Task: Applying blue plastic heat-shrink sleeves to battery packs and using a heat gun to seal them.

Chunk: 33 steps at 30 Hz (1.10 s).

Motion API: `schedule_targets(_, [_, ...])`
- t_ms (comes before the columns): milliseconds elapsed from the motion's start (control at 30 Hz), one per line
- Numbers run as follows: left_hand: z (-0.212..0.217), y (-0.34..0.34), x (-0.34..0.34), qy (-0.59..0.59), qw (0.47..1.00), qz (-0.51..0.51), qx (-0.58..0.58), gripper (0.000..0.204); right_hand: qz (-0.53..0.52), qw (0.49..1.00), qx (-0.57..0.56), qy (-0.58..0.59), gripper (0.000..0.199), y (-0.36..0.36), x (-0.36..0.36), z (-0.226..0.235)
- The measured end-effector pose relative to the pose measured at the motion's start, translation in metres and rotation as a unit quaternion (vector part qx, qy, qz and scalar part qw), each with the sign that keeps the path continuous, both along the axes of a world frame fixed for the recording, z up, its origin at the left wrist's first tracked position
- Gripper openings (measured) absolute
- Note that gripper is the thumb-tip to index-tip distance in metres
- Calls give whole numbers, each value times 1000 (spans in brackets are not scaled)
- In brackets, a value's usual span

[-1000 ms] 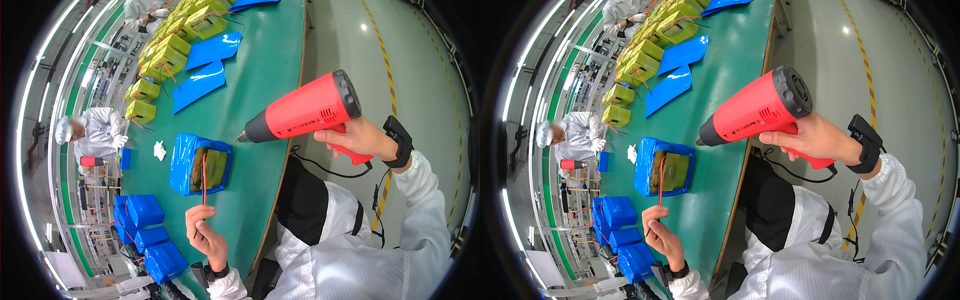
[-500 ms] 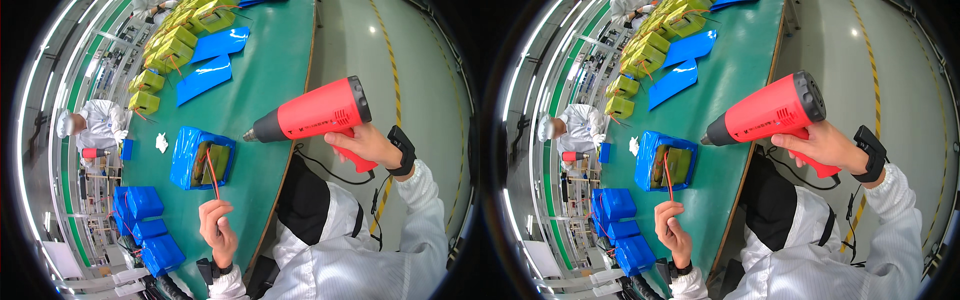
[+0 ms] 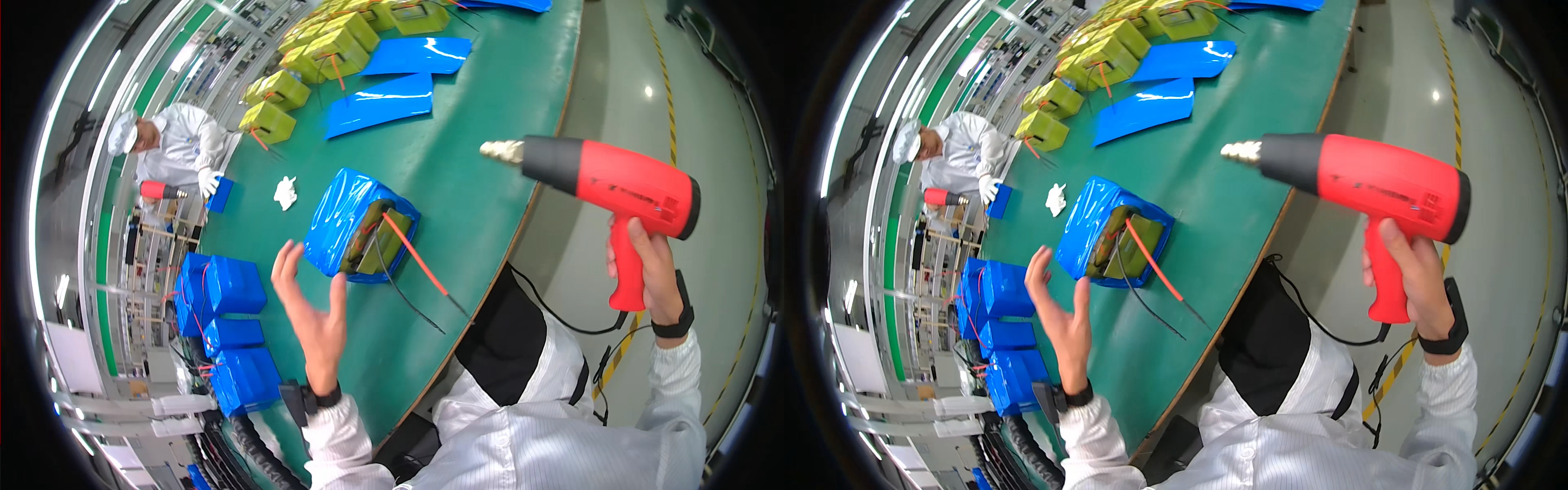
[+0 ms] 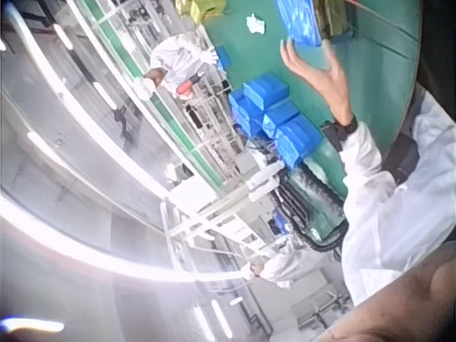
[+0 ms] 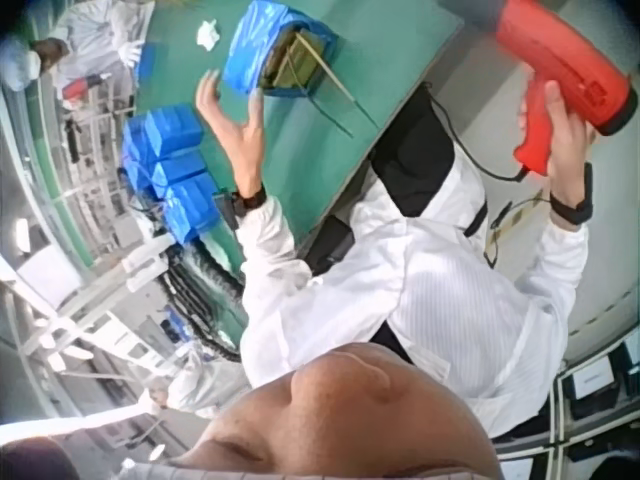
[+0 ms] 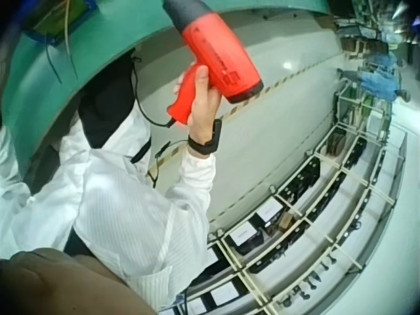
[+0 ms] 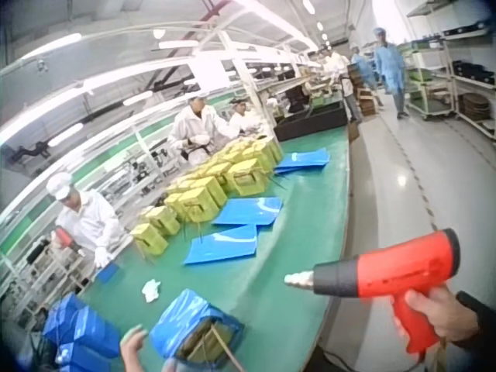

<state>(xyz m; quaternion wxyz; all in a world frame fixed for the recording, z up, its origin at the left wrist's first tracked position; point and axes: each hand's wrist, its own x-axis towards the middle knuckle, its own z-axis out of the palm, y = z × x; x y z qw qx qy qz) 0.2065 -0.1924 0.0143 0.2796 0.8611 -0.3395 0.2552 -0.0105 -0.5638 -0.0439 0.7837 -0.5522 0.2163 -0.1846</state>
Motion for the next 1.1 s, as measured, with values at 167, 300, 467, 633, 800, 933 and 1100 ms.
schedule_targets(167, [-15,15,26,142,989,-23,-36,63,-38,996,62,-52,54,6,-5,-8])
schedule_targets(300, [-25,10,22,126,987,-1,-104,64,-82,994,46,-60,54,12,-8,-12])
schedule_targets(467, [-27,-8,0,90,986,74,-118,66,-78,994,23,-66,52,16,-8,-14])
schedule_targets(633, [-46,-36,-53,83,971,147,-171,72,-99,993,-51,-45,38,0,-5,14])
schedule_targets(800, [-61,-39,-94,80,977,73,-184,72,-99,969,-223,-28,38,-26,5,69])
schedule_targets(933, [-71,-40,-102,70,975,0,-210,69,-105,929,-351,-49,42,-31,9,115])
schedule_targets(1100, [-54,-34,-109,161,962,-153,-157,59,-69,866,-487,-87,40,-19,20,159])
